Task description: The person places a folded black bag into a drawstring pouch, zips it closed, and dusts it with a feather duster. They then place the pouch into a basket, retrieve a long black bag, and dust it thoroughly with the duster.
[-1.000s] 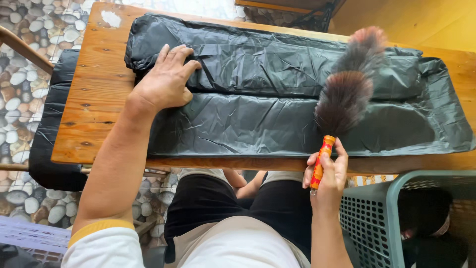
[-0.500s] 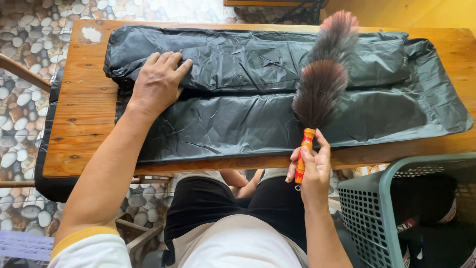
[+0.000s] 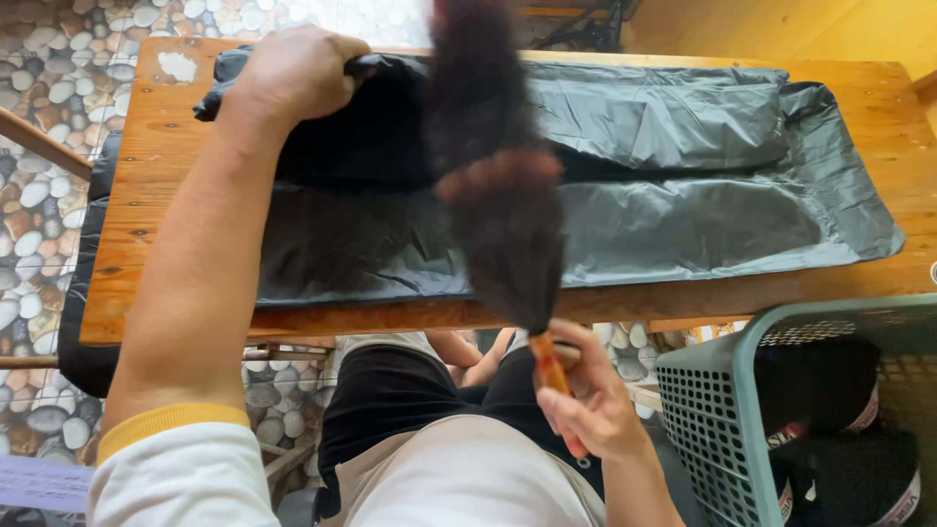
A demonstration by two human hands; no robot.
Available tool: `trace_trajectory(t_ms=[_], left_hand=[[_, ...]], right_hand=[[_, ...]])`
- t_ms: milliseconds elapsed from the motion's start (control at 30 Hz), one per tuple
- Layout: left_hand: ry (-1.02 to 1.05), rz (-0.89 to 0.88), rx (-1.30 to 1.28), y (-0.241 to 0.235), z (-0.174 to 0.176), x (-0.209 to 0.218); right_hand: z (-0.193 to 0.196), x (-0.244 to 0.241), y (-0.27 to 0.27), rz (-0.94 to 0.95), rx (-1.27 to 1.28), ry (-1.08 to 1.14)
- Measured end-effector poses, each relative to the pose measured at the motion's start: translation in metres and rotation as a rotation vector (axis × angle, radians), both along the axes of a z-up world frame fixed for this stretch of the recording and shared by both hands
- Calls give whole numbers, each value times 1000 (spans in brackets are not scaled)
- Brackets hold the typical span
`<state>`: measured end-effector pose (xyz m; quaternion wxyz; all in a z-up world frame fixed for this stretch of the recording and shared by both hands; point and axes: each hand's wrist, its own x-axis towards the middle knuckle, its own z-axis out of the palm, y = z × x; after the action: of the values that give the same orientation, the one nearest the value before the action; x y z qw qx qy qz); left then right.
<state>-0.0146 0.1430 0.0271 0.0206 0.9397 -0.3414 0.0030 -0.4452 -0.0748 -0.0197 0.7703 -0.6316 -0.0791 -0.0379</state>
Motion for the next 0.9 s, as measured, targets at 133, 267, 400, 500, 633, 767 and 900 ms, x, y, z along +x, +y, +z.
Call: trace_trajectory(t_ms=[133, 267, 400, 500, 633, 767, 900], left_hand=[[275, 8, 29, -12, 31, 12], [219, 62, 67, -18, 48, 0], [134, 23, 59, -12, 43, 4], [81, -35, 15, -10, 41, 3], [129, 4, 39, -8, 44, -9], [77, -24, 64, -9, 42, -11], [-41, -82, 125, -7, 27, -11]], right_hand=[[2, -27, -19, 148, -114, 154], [4, -40, -41, -78, -64, 380], [-7, -51, -66, -390, -75, 453], [-6, -49, -56, -516, -31, 430], [4, -49, -47, -569, 99, 385], [-8, -49, -26, -440, -27, 445], [3, -47, -13, -140, -110, 384]])
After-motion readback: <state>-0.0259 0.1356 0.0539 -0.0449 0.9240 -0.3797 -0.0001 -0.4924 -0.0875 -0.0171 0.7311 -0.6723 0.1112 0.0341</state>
